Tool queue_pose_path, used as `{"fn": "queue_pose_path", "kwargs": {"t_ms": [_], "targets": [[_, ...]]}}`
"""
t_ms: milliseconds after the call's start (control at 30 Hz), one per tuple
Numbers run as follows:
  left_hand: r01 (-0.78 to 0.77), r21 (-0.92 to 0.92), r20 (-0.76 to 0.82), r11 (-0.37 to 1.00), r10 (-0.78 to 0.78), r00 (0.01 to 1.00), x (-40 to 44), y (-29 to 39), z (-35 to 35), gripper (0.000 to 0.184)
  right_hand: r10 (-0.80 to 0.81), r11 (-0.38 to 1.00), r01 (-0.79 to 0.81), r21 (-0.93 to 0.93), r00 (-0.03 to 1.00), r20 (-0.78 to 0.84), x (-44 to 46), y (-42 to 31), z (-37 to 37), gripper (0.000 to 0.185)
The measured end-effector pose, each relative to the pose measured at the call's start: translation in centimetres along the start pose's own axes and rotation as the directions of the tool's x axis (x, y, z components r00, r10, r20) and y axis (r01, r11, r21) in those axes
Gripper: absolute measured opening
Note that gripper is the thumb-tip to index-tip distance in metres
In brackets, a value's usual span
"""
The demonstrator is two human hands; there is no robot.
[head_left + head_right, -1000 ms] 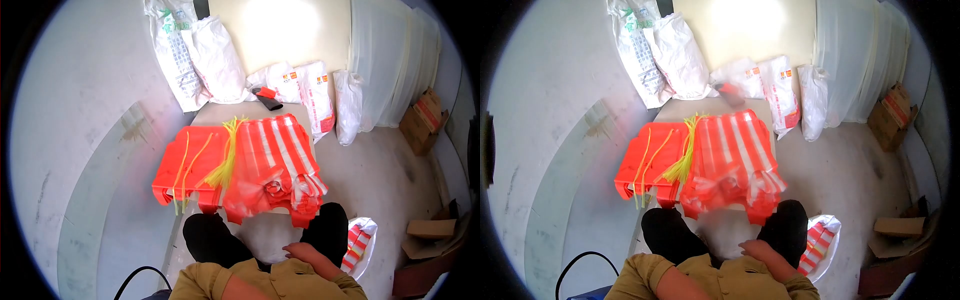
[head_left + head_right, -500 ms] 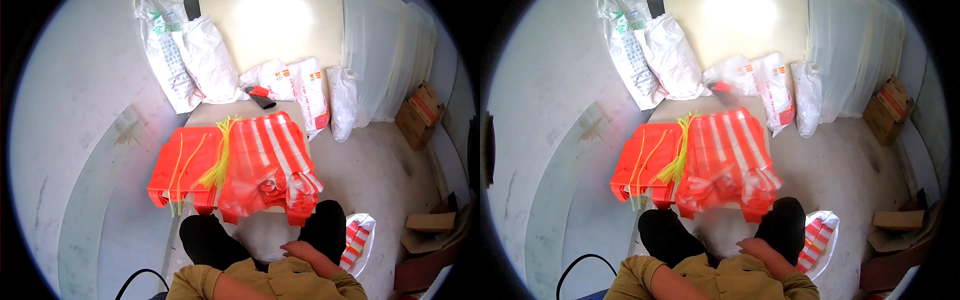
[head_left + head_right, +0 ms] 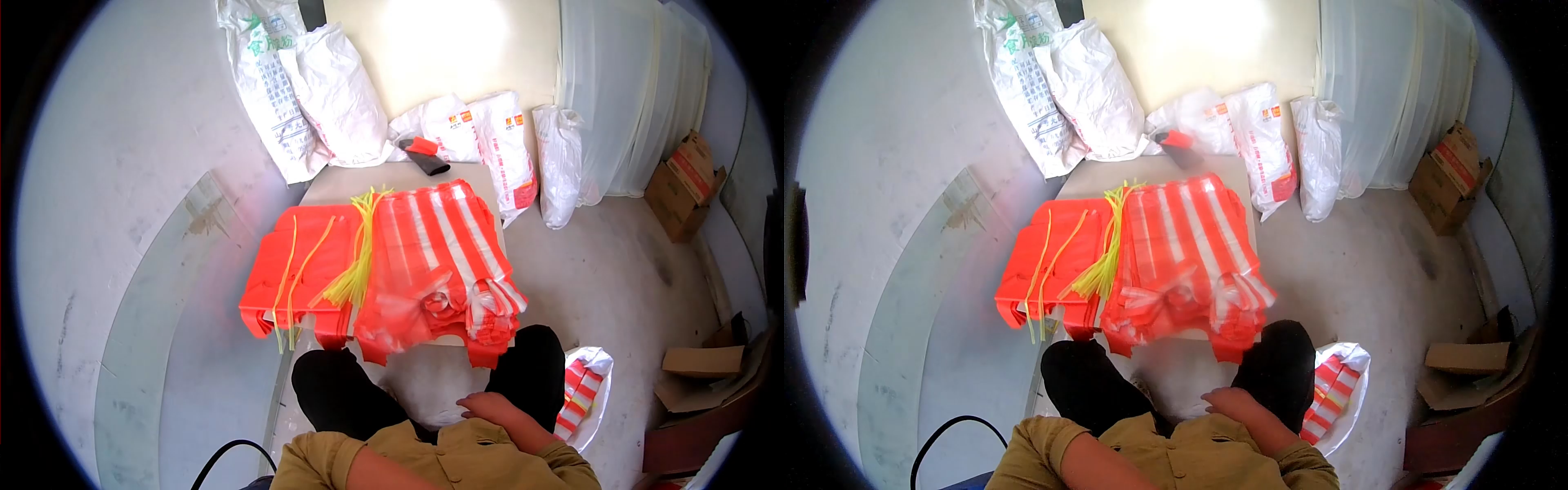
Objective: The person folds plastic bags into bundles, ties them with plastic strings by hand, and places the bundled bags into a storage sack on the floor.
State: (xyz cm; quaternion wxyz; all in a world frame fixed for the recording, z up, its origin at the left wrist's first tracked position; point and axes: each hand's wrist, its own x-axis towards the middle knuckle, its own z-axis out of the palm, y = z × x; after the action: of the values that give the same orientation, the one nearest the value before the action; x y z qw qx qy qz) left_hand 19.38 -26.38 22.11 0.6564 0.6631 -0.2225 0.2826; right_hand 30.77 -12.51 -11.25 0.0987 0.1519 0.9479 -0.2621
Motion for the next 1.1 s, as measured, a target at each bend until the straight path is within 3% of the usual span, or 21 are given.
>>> {"fn": "queue_pose_path", "kwargs": {"t_ms": [233, 333, 433, 1100], "targets": [[-0.008, -0.003, 0.0, 1.0, 0.008, 1.0, -0.05, 0.06, -0.1, 0.03, -0.007, 1.0, 0.007, 0.014, 1.0, -0.016, -0.05, -0.12, -0.04, 0.037], [-0.01, -0.005, 0.003, 1.0, 0.01, 1.0, -0.11, 0.03, -0.14, 0.03, 0.033, 0.999, -0.031, -0.027, 0.996, 0.078, 0.16, -0.43, -0.72, 0.043], [-0.014, -0.008, 0.001, 1.0, 0.014, 1.0, -0.18, 0.13, -0.2, 0.03, 0.003, 1.0, -0.003, -0.012, 1.0, 0.015, 0.15, -0.09, -0.01, 0.038], [-0.027, -0.013, 0.012, 1.0, 0.027, 1.0, -0.11, 0.67, -0.34, 0.03, 0.014, 0.999, -0.011, -0.041, 0.998, 0.058, 0.07, -0.52, -0.73, 0.041]]}}
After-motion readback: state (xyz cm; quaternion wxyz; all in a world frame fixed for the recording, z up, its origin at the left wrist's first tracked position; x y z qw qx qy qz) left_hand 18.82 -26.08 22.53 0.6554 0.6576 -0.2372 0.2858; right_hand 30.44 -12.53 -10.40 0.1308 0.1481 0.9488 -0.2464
